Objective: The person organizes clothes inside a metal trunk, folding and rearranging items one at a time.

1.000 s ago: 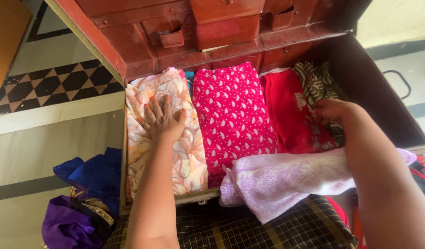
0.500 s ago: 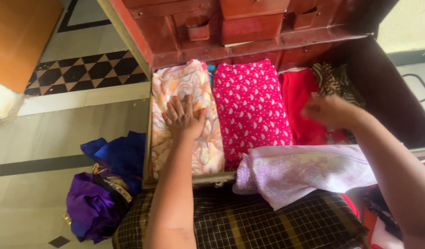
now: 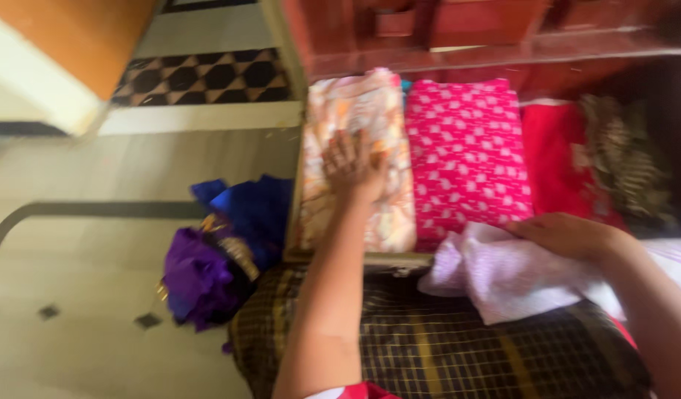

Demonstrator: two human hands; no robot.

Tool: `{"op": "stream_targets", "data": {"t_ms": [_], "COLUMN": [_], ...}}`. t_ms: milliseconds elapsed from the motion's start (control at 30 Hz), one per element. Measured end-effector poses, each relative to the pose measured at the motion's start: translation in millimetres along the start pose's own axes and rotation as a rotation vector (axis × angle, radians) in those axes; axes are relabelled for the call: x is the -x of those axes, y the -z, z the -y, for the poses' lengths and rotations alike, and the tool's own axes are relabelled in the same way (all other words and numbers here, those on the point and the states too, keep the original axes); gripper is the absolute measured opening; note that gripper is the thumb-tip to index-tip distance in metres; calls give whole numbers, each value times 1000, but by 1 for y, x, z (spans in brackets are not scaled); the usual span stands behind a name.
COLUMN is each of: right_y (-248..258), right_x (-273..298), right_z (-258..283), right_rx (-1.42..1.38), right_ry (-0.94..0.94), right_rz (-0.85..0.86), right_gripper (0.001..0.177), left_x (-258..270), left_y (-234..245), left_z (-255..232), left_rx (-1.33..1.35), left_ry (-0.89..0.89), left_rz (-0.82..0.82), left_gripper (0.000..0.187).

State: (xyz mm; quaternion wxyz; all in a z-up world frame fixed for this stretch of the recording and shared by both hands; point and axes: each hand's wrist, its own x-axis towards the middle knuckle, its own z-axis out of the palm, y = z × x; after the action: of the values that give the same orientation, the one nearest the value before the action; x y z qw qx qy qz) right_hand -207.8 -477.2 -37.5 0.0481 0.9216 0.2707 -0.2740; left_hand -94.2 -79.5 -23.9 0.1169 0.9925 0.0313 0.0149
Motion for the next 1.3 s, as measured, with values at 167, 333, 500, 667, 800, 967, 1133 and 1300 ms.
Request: {"op": "stream_targets", "data": {"t_ms": [167, 333, 500, 667, 800, 967, 1133, 1300], "right_y": [15, 14, 13, 17, 21, 25, 22, 26], "right_x": [-11, -8, -5, -2, -3, -4, 0, 1], "right_z": [11, 8, 6, 8, 15, 24, 17, 20], "right_rx": [-472, -400, -457, -463, -445, -555, -472, -468], "right_ry": [-439, -552, -491, -537, -584, -704, -595, -569], "right_rz": [12, -120, -259, -214, -189, -166, -192, -224], "right_gripper": [53, 58, 56, 55, 54, 54, 53, 51], "left_x": [12, 13, -4, -13, 4, 47, 52, 42], "left_y": [9, 10, 31, 43, 45, 16, -4, -7], "left_z": [0, -1, 20, 152, 255, 286, 281, 288], "left_rx": [25, 23, 133, 1735, 1180, 192, 13, 108], "left_ry": [14, 5, -40, -178, 119, 435, 421, 319], "left_rz": [12, 21, 240, 255, -252, -190, -11, -199], "left_gripper": [75, 76, 82, 73, 52, 52, 37, 17]}}
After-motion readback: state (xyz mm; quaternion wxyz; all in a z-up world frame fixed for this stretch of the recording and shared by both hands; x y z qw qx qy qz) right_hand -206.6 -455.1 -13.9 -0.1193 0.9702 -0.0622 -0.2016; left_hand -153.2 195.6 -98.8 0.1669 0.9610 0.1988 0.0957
